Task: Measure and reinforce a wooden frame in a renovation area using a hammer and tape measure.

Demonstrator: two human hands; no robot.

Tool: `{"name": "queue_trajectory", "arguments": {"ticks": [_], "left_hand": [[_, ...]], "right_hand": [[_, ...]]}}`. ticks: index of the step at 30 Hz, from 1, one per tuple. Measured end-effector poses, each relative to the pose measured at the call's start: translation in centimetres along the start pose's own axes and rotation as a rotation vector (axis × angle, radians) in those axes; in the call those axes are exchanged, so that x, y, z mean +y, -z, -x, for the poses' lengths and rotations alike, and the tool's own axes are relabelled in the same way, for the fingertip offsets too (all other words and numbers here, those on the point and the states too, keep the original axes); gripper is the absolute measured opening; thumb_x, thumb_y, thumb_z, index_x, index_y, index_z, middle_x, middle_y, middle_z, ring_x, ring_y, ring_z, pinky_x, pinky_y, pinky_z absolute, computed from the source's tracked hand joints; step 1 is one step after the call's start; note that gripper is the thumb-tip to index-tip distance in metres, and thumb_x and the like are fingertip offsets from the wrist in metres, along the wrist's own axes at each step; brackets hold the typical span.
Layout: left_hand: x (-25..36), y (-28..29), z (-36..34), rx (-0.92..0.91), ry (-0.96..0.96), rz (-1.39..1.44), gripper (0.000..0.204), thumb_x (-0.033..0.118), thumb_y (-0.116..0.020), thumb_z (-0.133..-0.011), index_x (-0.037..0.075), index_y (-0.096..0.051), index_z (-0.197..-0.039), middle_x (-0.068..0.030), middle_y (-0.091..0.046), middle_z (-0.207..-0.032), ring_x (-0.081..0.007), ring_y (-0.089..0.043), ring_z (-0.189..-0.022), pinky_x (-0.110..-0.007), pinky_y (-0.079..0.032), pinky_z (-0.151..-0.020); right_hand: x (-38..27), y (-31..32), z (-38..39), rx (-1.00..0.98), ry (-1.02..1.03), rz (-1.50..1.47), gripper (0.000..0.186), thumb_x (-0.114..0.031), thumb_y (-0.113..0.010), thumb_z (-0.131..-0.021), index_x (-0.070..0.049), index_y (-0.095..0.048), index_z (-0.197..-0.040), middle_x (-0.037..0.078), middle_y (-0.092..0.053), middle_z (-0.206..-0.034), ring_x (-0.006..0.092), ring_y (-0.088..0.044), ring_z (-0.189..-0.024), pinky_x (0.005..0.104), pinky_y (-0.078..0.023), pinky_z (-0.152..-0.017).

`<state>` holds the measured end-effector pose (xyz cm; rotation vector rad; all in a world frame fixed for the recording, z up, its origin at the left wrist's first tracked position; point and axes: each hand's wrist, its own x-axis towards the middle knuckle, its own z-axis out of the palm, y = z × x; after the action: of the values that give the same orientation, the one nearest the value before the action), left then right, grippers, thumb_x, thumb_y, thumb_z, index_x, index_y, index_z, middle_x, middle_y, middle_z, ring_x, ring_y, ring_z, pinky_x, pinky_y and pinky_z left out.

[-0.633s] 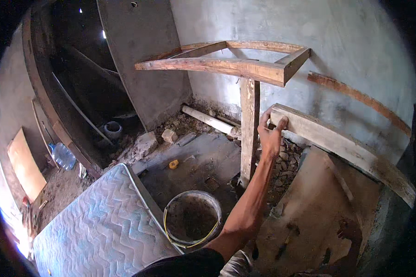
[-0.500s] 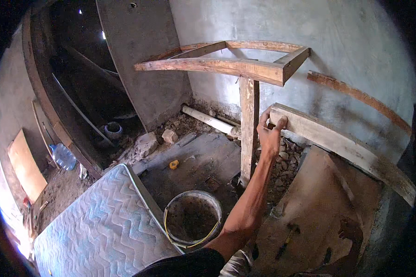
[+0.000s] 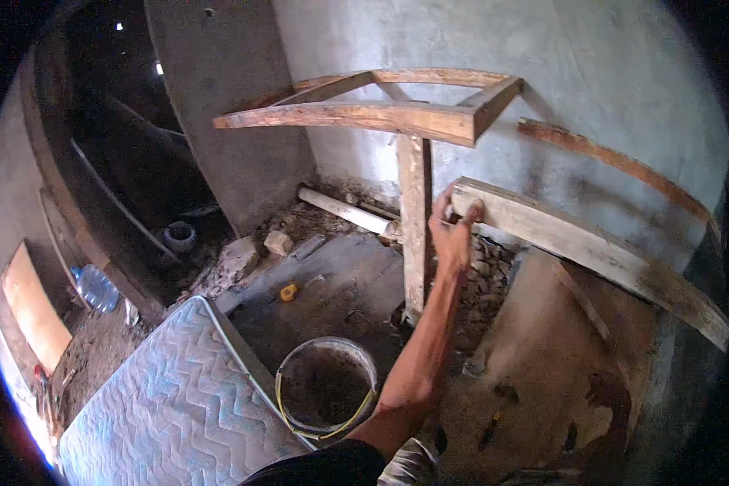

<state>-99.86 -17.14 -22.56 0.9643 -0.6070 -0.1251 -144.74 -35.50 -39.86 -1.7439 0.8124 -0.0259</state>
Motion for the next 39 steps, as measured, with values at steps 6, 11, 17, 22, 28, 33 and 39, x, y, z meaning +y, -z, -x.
{"name": "queue_trajectory", "arguments": {"ticks": [6,11,17,22,28,33,39], "left_hand": [[-0.8,0.7,-0.7,-0.014,-0.013,0.089,0.05,0.007,-0.067,-0.075,-0.001,-0.046,-0.12,-0.012,-0.054,-0.108,-0.0209,-0.054,-0.094,-0.031,-0.044,-0.083],[0.0,0.1,-0.2,-0.04,-0.011,0.177,0.042,0.001,-0.064,-0.075,-0.002,-0.05,-0.115,-0.0088,-0.058,-0.1,-0.0165,-0.054,-0.088,-0.028,-0.043,-0.08],[0.6,0.2,0.0,-0.016,0.023,0.16,0.043,-0.001,-0.063,-0.075,-0.002,-0.049,-0.116,-0.0083,-0.058,-0.101,-0.0157,-0.055,-0.087,-0.028,-0.044,-0.078],[0.0,0.7,-0.4,0.018,0.003,0.093,0.045,-0.002,-0.063,-0.075,-0.002,-0.048,-0.117,-0.0089,-0.057,-0.104,-0.0169,-0.054,-0.092,-0.028,-0.043,-0.082],[0.3,-0.3,-0.3,-0.04,0.012,0.18,0.044,-0.002,-0.063,-0.075,-0.003,-0.049,-0.117,-0.0094,-0.055,-0.107,-0.0173,-0.052,-0.095,-0.03,-0.042,-0.084],[-0.1,1.6,-0.5,0.042,-0.001,0.065,0.048,0.003,-0.065,-0.073,-0.003,-0.048,-0.117,-0.0101,-0.055,-0.106,-0.0193,-0.052,-0.095,-0.032,-0.043,-0.084],[2.1,0.0,0.9,0.075,-0.009,-0.033,0.046,0.01,-0.068,-0.074,0.003,-0.051,-0.116,-0.0093,-0.056,-0.106,-0.0186,-0.052,-0.095,-0.031,-0.043,-0.084]], "right_hand": [[-4.2,-1.3,0.2,0.126,-0.058,0.049,0.047,-0.03,-0.056,-0.086,-0.004,-0.044,-0.123,0.015,-0.062,-0.08,0.0194,-0.061,-0.063,0.034,-0.052,-0.053],[-2.6,-0.6,-0.5,0.093,-0.14,0.15,0.058,-0.033,-0.059,-0.083,-0.004,-0.038,-0.129,0.014,-0.062,-0.081,0.0191,-0.062,-0.064,0.0325,-0.051,-0.053],[-2.0,-0.4,0.2,-0.012,-0.025,-0.234,0.045,-0.016,-0.059,-0.083,-0.006,-0.043,-0.124,0.012,-0.062,-0.084,0.0206,-0.062,-0.067,0.0343,-0.052,-0.059],[-6.6,-2.7,0.3,0.12,-0.289,0.177,0.052,-0.036,-0.052,-0.087,-0.008,-0.039,-0.128,0.012,-0.062,-0.078,0.0189,-0.061,-0.064,0.0317,-0.051,-0.057],[-2.7,-0.5,-0.3,0.067,-0.154,0.147,0.044,-0.033,-0.044,-0.091,-0.009,-0.04,-0.128,0.013,-0.062,-0.081,0.0181,-0.061,-0.065,0.0318,-0.051,-0.06],[-10.3,-4.4,1.0,0.093,-0.203,0.375,0.043,-0.03,-0.045,-0.091,-0.005,-0.042,-0.125,0.013,-0.063,-0.082,0.0183,-0.062,-0.065,0.0317,-0.051,-0.06],[8.2,1.7,1.6,-0.044,-0.227,-0.343,0.048,-0.034,-0.047,-0.089,-0.001,-0.042,-0.124,0.016,-0.063,-0.079,0.0208,-0.063,-0.063,0.034,-0.052,-0.058]]}}
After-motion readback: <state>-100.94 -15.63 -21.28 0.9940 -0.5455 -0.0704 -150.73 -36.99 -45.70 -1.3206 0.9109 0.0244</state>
